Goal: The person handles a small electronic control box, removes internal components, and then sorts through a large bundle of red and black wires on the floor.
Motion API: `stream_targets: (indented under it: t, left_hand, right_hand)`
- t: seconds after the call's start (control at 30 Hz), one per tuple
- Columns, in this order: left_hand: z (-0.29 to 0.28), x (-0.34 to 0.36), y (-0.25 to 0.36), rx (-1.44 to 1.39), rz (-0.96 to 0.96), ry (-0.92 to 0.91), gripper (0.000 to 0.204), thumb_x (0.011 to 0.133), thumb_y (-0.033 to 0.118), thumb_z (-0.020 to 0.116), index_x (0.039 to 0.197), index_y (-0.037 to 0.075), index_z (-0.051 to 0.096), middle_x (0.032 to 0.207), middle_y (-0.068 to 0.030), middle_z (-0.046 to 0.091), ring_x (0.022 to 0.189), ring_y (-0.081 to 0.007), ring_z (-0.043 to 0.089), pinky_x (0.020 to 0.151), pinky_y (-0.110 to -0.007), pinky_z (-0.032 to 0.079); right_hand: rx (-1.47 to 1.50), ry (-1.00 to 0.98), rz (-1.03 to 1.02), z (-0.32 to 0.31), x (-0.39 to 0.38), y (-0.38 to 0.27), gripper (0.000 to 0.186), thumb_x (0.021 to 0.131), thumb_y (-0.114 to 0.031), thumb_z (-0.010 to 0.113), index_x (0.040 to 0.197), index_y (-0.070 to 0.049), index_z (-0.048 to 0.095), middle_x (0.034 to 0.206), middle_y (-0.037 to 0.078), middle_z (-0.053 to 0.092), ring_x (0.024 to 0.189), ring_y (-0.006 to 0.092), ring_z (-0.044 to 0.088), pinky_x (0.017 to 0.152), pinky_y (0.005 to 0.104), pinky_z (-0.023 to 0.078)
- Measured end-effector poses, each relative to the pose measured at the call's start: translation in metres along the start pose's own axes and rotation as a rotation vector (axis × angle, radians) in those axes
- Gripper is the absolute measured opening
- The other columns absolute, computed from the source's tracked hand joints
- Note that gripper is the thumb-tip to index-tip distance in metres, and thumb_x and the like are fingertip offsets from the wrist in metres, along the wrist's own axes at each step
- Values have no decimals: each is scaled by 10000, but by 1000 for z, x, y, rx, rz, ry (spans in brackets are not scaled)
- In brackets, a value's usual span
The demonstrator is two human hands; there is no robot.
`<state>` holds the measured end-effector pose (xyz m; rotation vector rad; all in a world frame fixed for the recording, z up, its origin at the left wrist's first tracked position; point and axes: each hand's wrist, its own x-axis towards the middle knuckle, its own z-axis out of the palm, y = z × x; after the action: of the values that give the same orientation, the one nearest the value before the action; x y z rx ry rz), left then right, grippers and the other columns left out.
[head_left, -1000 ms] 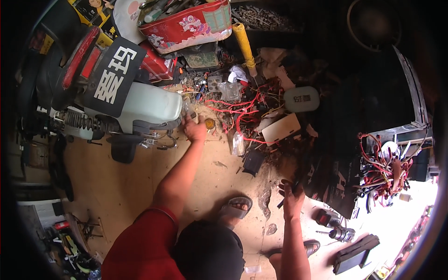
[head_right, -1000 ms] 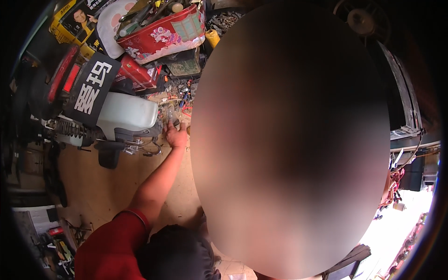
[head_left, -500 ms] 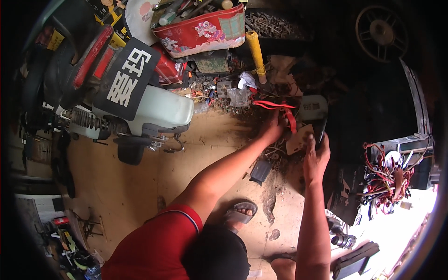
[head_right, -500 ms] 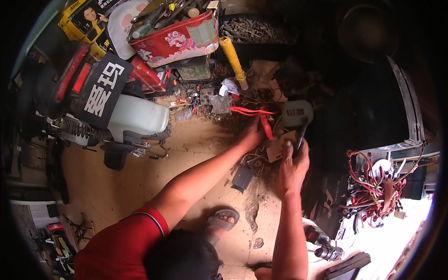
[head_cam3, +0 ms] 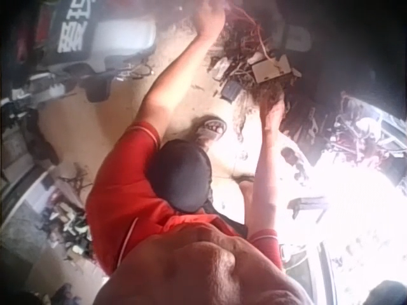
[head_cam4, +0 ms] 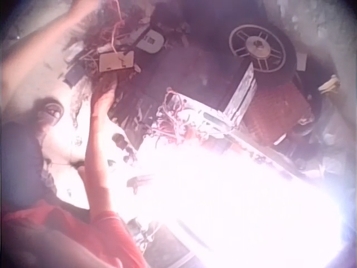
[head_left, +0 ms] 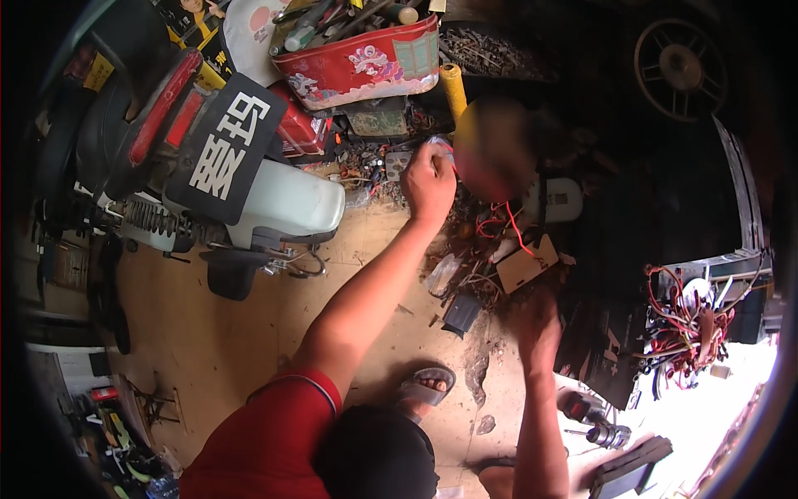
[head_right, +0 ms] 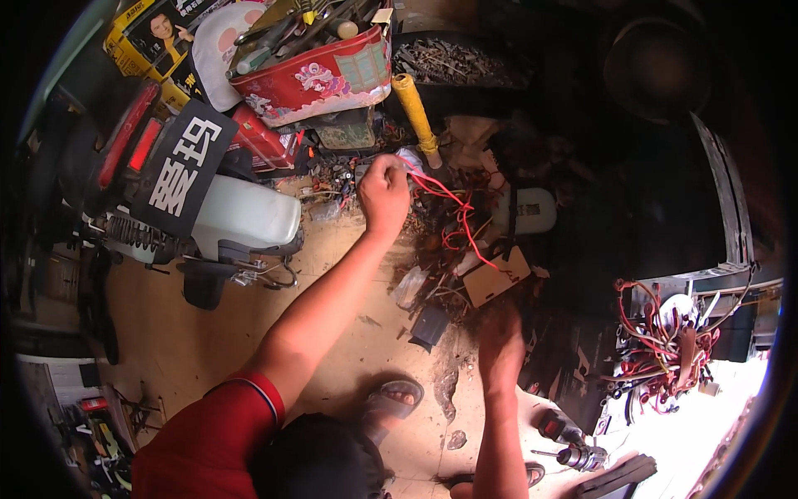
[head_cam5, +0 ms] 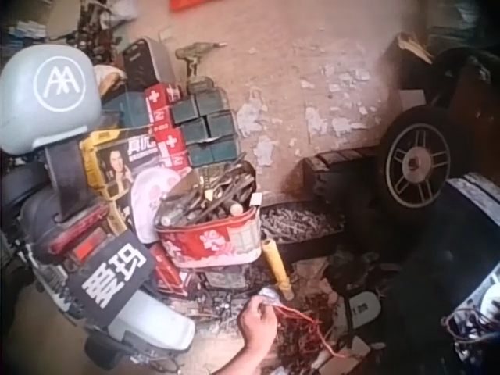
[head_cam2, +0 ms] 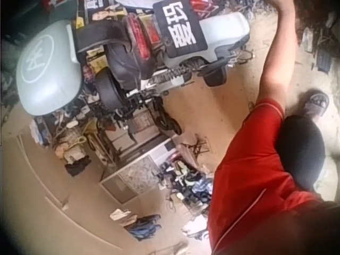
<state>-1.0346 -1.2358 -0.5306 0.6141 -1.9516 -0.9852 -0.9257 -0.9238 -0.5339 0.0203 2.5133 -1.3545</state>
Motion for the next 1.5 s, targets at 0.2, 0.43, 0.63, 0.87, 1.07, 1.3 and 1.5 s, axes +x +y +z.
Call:
stream_targets:
  t: [0.2,0.43,0.63,0.87,1.07,1.3,1.5]
  left_hand:
    - [43,47,2,15,-110,130,195,916,224,672,1008,52,666,898,-155,721,875,-350,704,784,-429,534]
    - [82,95,-12,-73,-317,-525,413,811,325,852,957,-32,703,830,-172,736,817,-278,743,733,-415,571]
    - [66,19,78,169,461,-658,235,864,240,739,1083,163,702,873,-163,740,851,-393,720,757,-486,571]
    - [94,86,171,262,409,-762,413,802,374,848,1004,39,714,823,-194,724,813,-379,732,734,-462,572]
    - [210,87,182,126,362,-804,503,886,294,779,1259,10,597,1017,-198,731,948,-380,717,824,-465,573]
    - [216,7,118,17,522,-1120,735,976,201,629,1597,34,274,1499,-261,506,1377,-406,509,1098,-452,471]
    - [148,-6,76,-173,495,-897,544,969,157,631,1476,21,489,1488,-231,530,1375,-402,514,1134,-428,423]
  right_hand:
    - [-103,9,-106,-7,-88,41,390,985,-123,640,1346,21,599,1101,198,738,883,295,737,772,381,586]
    - [26,-122,72,-17,-133,63,406,968,-102,660,1354,3,589,1128,197,746,953,289,756,835,379,600]
    - [68,-126,135,-14,-134,74,384,966,-111,670,1335,-17,619,1117,175,757,975,283,756,856,369,595]
    - [99,-131,165,-21,-139,93,371,962,-116,662,1318,-17,631,1124,183,755,993,293,754,872,376,593]
    - [98,-137,148,-15,-133,96,394,965,-138,664,1340,-26,616,1135,174,755,984,283,753,865,371,591]
    - [90,-114,167,-16,-132,97,396,949,-181,668,1320,-43,633,1129,173,755,1002,330,741,904,408,576]
    - [18,-141,145,-10,-140,111,400,948,-169,678,1318,-24,631,1127,184,754,985,323,748,882,391,583]
